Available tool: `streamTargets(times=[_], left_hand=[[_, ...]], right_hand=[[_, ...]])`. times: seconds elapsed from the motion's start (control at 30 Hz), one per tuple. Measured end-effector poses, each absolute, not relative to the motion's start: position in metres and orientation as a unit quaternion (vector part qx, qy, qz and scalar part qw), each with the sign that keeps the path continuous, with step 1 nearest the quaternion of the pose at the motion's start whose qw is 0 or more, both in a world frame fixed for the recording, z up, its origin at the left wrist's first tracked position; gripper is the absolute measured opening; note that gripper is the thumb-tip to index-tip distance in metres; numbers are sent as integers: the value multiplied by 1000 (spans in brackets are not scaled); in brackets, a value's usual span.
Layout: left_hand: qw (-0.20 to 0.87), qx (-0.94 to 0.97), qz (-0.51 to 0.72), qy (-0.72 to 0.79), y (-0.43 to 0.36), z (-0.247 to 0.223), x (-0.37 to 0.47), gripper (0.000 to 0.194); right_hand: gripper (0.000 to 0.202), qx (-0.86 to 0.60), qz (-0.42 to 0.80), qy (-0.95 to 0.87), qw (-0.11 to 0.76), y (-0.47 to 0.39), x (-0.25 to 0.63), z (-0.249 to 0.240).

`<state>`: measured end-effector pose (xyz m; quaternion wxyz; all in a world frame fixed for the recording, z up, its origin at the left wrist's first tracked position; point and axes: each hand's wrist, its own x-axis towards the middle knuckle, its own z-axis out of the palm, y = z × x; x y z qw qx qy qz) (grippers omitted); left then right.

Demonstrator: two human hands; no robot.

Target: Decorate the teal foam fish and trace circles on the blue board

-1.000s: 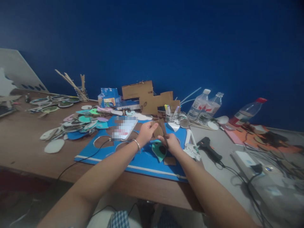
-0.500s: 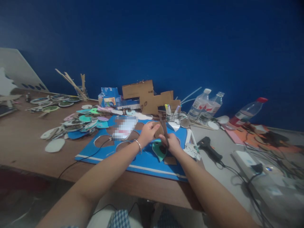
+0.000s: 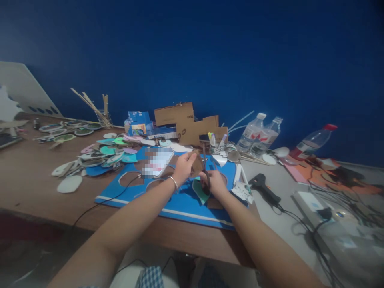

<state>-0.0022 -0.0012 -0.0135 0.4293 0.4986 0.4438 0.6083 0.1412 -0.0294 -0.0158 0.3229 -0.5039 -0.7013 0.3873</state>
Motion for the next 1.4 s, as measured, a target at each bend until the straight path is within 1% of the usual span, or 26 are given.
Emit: streamTargets(times=[0.1,0.23,0.33,0.4,0.5,0.63,0.83,0.97,1.17,1.4], left_hand=[[413,449,632,477,1,-12,-5,38],[410,407,648,497,5,-8,-11,40],[413,419,651,478,6,-5,-13,33],[432,446,644,447,6,-4,-12,28],[448,479,630,416,3,-2,-10,23],[436,511,599,435,-1,-1,-8,19],[413,551,552,472,0,-7,-10,28],[386,579,532,482,-1,-6,-11,29],[383,577,536,484,-5,-6,-7,29],[408,544,556,478,-8,-8,-2,30]], right_hand=[[52,-505,408,-682,336,-26,142,-19],[49,-530,349,-727,263,-21,147,-21],[48,-528,347,-743,220,-21,148,-22],[48,-533,345,-744,210,-20,147,-23],[48,-540,336,-741,214,-19,146,-25],[50,-548,341,-733,215,-20,145,-25],[49,-550,324,-734,231,-24,145,-20],[50,-555,341,-722,235,-23,144,-23],[45,-522,320,-749,255,-22,146,-24],[45,-481,363,-755,259,-23,146,-20]])
